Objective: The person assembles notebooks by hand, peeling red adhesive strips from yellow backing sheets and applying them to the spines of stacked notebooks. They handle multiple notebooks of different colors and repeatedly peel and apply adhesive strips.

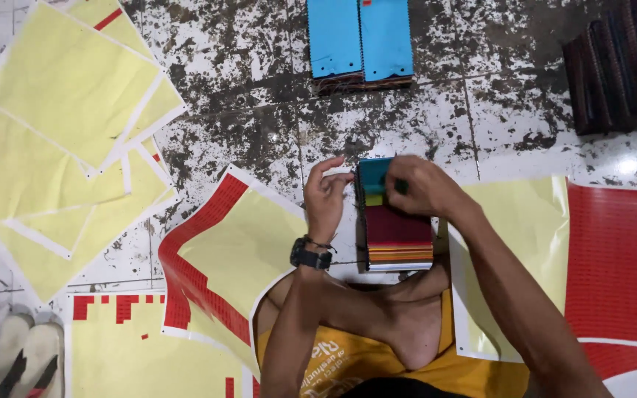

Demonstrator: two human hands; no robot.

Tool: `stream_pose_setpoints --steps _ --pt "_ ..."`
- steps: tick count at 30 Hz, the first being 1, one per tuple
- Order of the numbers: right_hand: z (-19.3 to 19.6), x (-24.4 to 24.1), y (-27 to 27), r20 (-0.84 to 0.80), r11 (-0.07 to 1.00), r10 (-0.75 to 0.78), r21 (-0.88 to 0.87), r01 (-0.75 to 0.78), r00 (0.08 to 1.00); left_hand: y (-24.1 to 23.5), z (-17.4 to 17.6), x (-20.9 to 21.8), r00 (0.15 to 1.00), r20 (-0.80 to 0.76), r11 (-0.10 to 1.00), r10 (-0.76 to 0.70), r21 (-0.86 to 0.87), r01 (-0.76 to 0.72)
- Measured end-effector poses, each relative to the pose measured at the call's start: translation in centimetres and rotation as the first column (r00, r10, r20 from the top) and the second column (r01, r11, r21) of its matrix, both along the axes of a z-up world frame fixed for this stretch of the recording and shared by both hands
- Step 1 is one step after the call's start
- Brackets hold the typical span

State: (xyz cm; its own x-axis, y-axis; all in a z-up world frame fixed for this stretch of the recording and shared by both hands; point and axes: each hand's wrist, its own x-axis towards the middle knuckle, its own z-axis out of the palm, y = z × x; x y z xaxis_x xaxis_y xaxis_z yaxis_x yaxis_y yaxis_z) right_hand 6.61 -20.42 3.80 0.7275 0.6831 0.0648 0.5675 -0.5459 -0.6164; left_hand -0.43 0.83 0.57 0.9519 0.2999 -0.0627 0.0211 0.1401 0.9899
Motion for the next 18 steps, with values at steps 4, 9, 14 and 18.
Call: stream_pose_setpoints --steps 4,9,14,18 --pt "5.1 -0.7 0.5 -0.360 0.999 0.009 -0.043 -0.026 0.933 -0.5 1.4 0.4 0.999 0.009 0.971 -0.047 -0.234 0.048" --pt "1.9 -0.3 0.4 -0.430 0.988 -0.047 0.115 0.106 0.902 -1.2 0.9 0.9 0.997 0.009 0.955 -0.074 -0.288 0.073" --pt "0.3 0.1 0.2 -0.436 0.982 -0.065 0.134 0.136 0.897 -1.4 0.8 0.9 0.998 0.006 0.967 -0.065 -0.248 0.064" --pt "-0.1 0.1 1.0 -0.397 0.984 -0.100 0.095 0.149 0.912 -1.3 2.7 0.8 0.994 -0.061 0.975 -0.087 0.198 0.097"
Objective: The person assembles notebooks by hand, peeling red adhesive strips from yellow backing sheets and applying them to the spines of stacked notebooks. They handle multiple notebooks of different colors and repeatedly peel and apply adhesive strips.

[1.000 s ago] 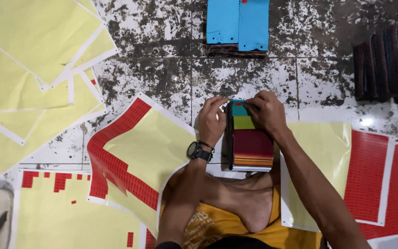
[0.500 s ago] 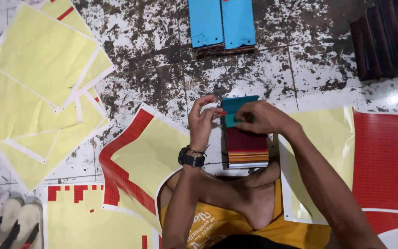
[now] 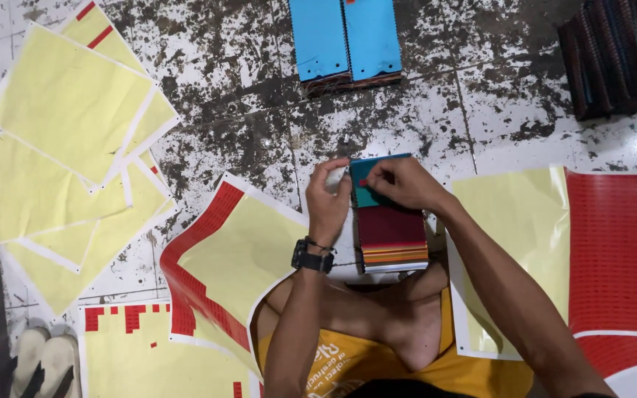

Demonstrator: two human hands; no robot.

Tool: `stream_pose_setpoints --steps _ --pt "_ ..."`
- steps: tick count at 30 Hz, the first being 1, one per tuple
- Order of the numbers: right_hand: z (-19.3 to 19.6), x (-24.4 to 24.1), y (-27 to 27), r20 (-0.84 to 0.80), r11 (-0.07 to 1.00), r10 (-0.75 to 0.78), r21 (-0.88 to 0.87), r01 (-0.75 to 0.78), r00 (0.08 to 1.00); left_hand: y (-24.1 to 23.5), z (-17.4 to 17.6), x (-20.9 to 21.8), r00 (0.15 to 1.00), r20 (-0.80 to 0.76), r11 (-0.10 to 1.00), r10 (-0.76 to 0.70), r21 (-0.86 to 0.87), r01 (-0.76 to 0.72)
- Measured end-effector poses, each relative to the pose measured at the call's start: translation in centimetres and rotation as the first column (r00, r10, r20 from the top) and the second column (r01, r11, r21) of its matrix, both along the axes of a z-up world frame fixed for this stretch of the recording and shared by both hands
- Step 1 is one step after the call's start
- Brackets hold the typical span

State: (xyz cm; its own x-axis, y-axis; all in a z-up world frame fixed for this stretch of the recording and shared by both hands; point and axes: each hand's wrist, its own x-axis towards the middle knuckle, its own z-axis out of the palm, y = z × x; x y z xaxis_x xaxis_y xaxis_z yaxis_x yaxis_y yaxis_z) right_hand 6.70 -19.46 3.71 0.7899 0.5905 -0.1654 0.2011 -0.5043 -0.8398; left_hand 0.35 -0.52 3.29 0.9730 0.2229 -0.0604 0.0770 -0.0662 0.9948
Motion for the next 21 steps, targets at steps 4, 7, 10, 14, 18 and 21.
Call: stream_pose_setpoints --steps 4,7,10,14,18,21 --pt "-1.4 1.3 0.7 0.037 0.998 -0.059 -0.005 0.060 0.998 1.1 -1.3 0.0 0.984 0.164 0.969 0.064 0.224 -0.100" --pt "-2.3 2.1 1.3 0.036 0.997 -0.073 -0.026 0.074 0.997 1.4 -3.9 0.2 0.991 0.116 0.972 0.067 0.217 -0.091" --pt "-2.6 2.5 1.4 0.043 0.993 -0.067 -0.100 0.071 0.997 1.3 -5.3 0.1 0.995 0.093 0.943 0.031 0.327 -0.060" --pt "-2.2 2.3 1.6 0.051 0.981 -0.068 -0.179 0.077 0.996 1.2 -4.5 -0.1 0.987 0.151 0.827 -0.050 0.560 -0.044" --pt "-2.4 2.3 1.6 0.108 0.974 -0.042 -0.219 0.065 0.993 1.0 -3.6 0.0 0.948 0.269 0.651 -0.167 0.753 -0.099" --pt "-2.8 2.1 2.0 0.113 0.960 -0.063 -0.265 0.091 0.992 0.6 -6.6 0.5 0.928 0.310 0.530 -0.205 0.832 -0.160"
